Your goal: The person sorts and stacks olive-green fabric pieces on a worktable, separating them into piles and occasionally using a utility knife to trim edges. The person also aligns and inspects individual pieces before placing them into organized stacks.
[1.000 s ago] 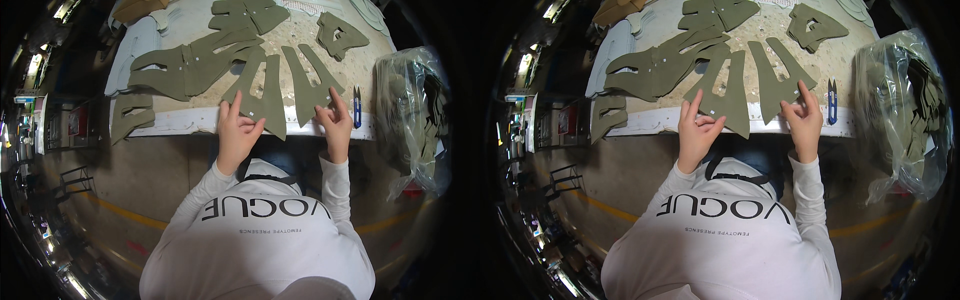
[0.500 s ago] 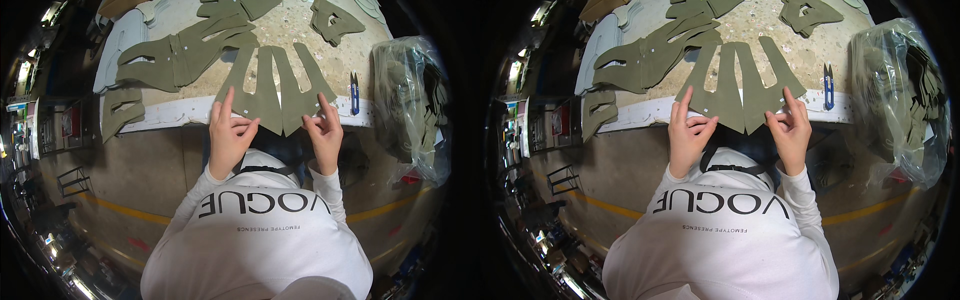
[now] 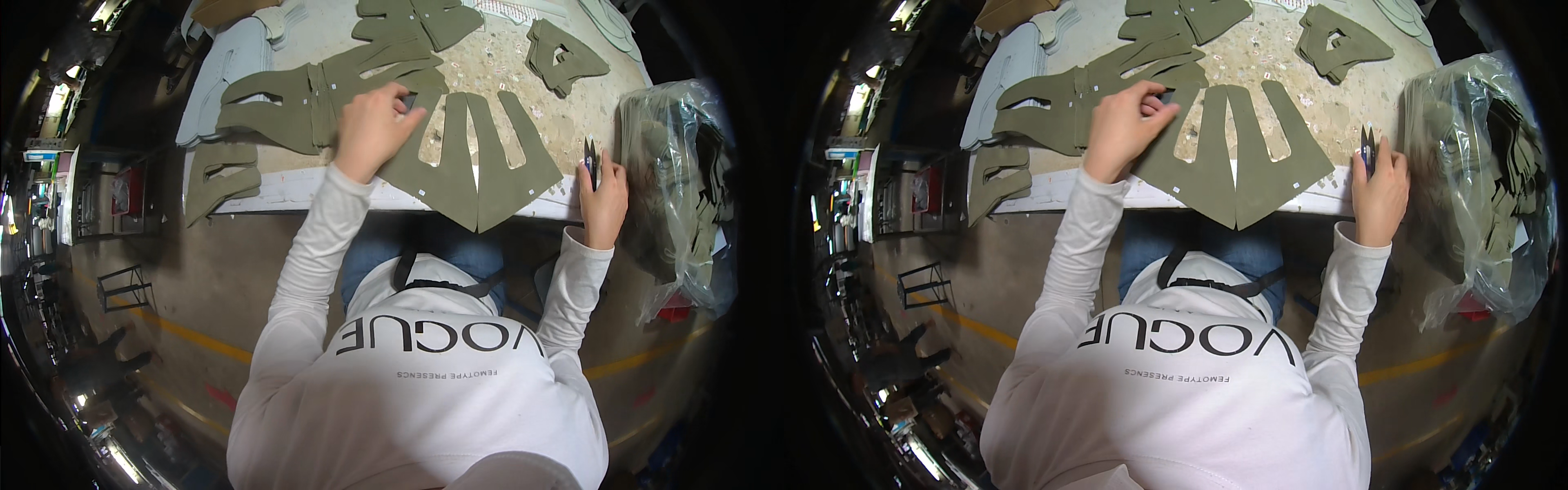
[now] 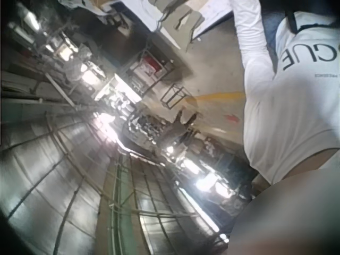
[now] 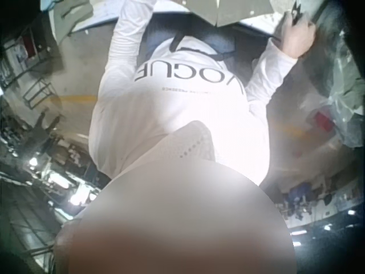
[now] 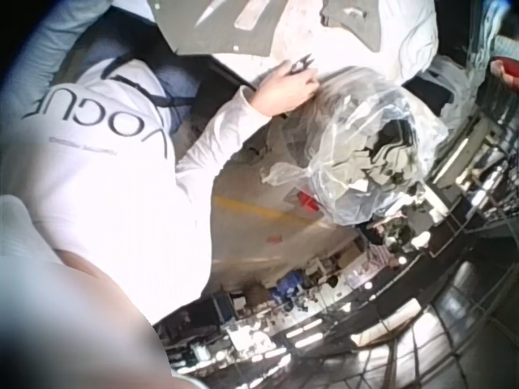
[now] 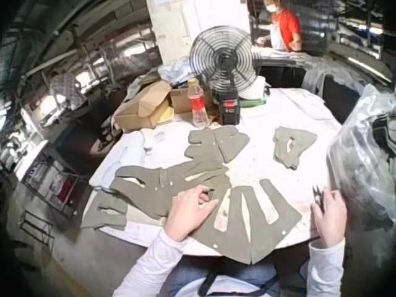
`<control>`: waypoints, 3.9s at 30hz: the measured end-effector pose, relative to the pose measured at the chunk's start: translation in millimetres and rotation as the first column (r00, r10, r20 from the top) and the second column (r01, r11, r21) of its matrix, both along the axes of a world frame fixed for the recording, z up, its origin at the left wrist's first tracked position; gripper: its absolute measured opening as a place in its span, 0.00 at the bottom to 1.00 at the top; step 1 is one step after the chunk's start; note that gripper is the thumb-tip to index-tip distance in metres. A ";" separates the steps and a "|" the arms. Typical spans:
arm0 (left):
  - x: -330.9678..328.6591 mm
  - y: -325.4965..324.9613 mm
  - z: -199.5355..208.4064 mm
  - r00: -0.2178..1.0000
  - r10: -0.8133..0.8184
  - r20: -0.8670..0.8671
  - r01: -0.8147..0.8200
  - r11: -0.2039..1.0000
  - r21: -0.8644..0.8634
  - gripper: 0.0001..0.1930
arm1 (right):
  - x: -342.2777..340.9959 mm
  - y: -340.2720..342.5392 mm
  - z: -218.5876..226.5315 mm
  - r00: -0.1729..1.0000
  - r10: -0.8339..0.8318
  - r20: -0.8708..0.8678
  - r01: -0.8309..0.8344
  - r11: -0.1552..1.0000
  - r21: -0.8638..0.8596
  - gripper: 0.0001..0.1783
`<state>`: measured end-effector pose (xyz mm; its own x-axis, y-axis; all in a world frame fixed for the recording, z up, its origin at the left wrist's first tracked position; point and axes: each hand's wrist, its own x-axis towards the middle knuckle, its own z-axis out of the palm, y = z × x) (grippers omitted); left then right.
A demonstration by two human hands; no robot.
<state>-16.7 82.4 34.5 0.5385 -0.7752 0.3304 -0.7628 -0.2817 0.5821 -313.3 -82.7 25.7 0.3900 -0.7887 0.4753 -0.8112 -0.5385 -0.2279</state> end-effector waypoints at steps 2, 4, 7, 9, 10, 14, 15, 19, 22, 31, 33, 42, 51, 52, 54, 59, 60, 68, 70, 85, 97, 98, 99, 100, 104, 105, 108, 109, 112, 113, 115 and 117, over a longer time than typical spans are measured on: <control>1.0 -11.1 -5.6 1.000 0.001 0.000 -0.001 0.998 0.070 0.15 | -4.9 -8.0 -10.7 0.996 -0.060 -0.063 0.059 0.998 -0.030 0.17; 0.3 -14.1 -10.2 1.000 0.014 -0.023 -0.011 0.993 0.122 0.18 | -12.4 -9.6 -14.2 0.999 -0.049 0.005 0.048 0.995 0.090 0.16; 3.1 -14.3 -15.5 0.926 -0.048 -0.373 0.057 0.998 0.013 0.14 | -12.7 -9.7 -2.6 0.988 0.014 0.156 -0.035 0.990 0.134 0.11; 6.9 -14.1 -18.3 0.753 -0.110 -0.649 0.073 0.994 -0.083 0.14 | 0.8 -7.0 10.9 0.914 0.091 0.395 -0.220 0.929 0.296 0.09; 9.2 -13.7 -19.3 0.642 -0.135 -0.755 0.075 0.991 -0.114 0.14 | 13.2 -3.6 16.6 0.849 0.039 0.527 -0.304 0.852 0.426 0.08; 16.7 -11.5 -21.2 0.416 -0.183 -0.891 0.058 0.983 -0.175 0.17 | 76.4 26.5 23.0 0.684 0.278 0.675 -0.701 0.505 0.503 0.09; 16.7 -10.8 -21.7 0.396 -0.193 -0.898 0.064 0.981 -0.183 0.16 | 93.6 33.1 20.8 0.652 0.351 0.672 -0.740 0.488 0.463 0.09; 16.4 -8.8 -21.6 0.372 -0.223 -0.901 0.064 0.975 -0.215 0.15 | 133.9 43.4 13.9 0.768 0.351 0.536 -0.638 0.495 0.590 0.12; 15.7 -8.8 -20.3 0.387 -0.235 -0.892 0.066 0.971 -0.228 0.15 | 143.2 45.9 10.3 0.762 0.388 0.519 -0.644 0.539 0.543 0.13; 11.9 -6.9 -15.5 0.523 -0.206 -0.827 0.113 0.979 -0.173 0.11 | 142.9 50.4 6.0 0.775 0.367 0.514 -0.624 0.568 0.536 0.14; 11.4 -6.7 -15.3 0.545 -0.206 -0.813 0.119 0.978 -0.169 0.11 | 147.9 53.6 5.4 0.782 0.351 0.515 -0.615 0.572 0.543 0.14; 9.8 -8.0 -20.1 0.599 -0.141 -0.788 0.070 0.990 -0.124 0.12 | 86.8 20.3 26.5 0.814 0.184 0.551 -0.538 0.595 0.597 0.12; 11.2 -9.9 -18.7 0.337 -0.213 -0.917 0.046 0.977 -0.210 0.10 | 39.4 -15.8 21.3 0.844 0.069 0.532 -0.467 0.584 0.664 0.11; 12.6 -8.7 -18.5 0.292 -0.229 -0.929 0.062 0.973 -0.220 0.10 | 49.1 -8.8 17.2 0.786 0.168 0.595 -0.569 0.575 0.588 0.12; 13.1 -5.3 -19.1 0.232 -0.268 -0.935 0.091 0.963 -0.253 0.10 | 73.1 3.4 14.7 0.755 0.161 0.635 -0.605 0.546 0.580 0.12; 2.4 7.9 -18.6 0.190 -0.340 -0.921 0.079 0.940 -0.331 0.11 | 132.3 34.4 19.3 0.680 0.286 0.675 -0.730 0.348 0.588 0.25; -3.6 8.7 -18.4 0.340 -0.374 -0.863 0.045 0.923 -0.382 0.11 | 145.6 35.5 19.5 0.738 0.351 0.576 -0.673 0.443 0.592 0.21; -42.5 15.8 -9.9 0.985 0.038 -0.171 -0.099 0.928 -0.361 0.14 | 172.6 46.1 10.1 0.699 0.289 0.655 -0.709 0.403 0.579 0.20; -43.1 16.7 -12.4 0.873 0.026 -0.487 -0.179 0.946 -0.270 0.12 | 170.1 47.9 12.0 0.649 0.343 0.679 -0.754 0.410 0.514 0.21; -17.7 18.0 -36.5 0.519 -0.225 -0.825 -0.244 0.886 -0.395 0.07 | 167.1 64.3 0.7 0.663 0.654 0.364 -0.737 0.657 0.162 0.15; -17.0 19.0 -31.2 0.484 -0.252 -0.838 -0.205 0.899 -0.388 0.06 | 165.1 62.1 -1.5 0.683 0.696 0.222 -0.729 0.667 0.151 0.13; -16.9 18.7 -31.2 0.480 -0.253 -0.840 -0.207 0.898 -0.389 0.06 | 164.9 62.1 -1.3 0.680 0.700 0.218 -0.732 0.666 0.146 0.13; -16.8 18.7 -31.3 0.476 -0.254 -0.842 -0.210 0.897 -0.389 0.06 | 164.8 62.2 -1.1 0.677 0.701 0.225 -0.734 0.668 0.126 0.12; -16.6 18.6 -31.3 0.478 -0.253 -0.841 -0.209 0.897 -0.389 0.06 | 164.8 62.4 -1.1 0.668 0.706 0.235 -0.740 0.665 0.103 0.11; -16.8 19.2 -31.2 0.491 -0.263 -0.831 -0.199 0.894 -0.401 0.06 | 165.9 64.3 -2.4 0.669 0.696 0.262 -0.733 0.675 0.078 0.11; -17.2 19.4 -31.3 0.496 -0.278 -0.823 -0.197 0.887 -0.418 0.06 | 166.4 64.7 -2.9 0.671 0.688 0.276 -0.728 0.682 0.069 0.11; -19.3 20.2 -31.6 0.557 -0.241 -0.795 -0.155 0.910 -0.384 0.06 | 167.2 64.8 -3.7 0.674 0.668 0.316 -0.715 0.698 0.048 0.12; -19.4 20.0 -31.7 0.539 -0.253 -0.803 -0.165 0.903 -0.396 0.06 | 167.1 64.4 -3.7 0.668 0.669 0.324 -0.719 0.693 0.052 0.12; -18.9 19.2 -32.0 0.496 -0.266 -0.827 -0.200 0.891 -0.407 0.06 | 165.3 62.9 -3.1 0.663 0.679 0.315 -0.730 0.679 0.073 0.12; -18.7 19.1 -32.1 0.490 -0.260 -0.832 -0.211 0.890 -0.403 0.06 | 164.6 62.7 -2.9 0.665 0.681 0.306 -0.731 0.677 0.082 0.12; -18.0 18.9 -32.3 0.478 -0.262 -0.838 -0.218 0.889 -0.402 0.07 | 163.8 62.6 -2.8 0.663 0.683 0.307 -0.735 0.672 0.094 0.12; -17.3 18.8 -32.7 0.465 -0.277 -0.841 -0.208 0.889 -0.408 0.07 | 163.6 62.9 -3.0 0.665 0.681 0.306 -0.735 0.669 0.107 0.11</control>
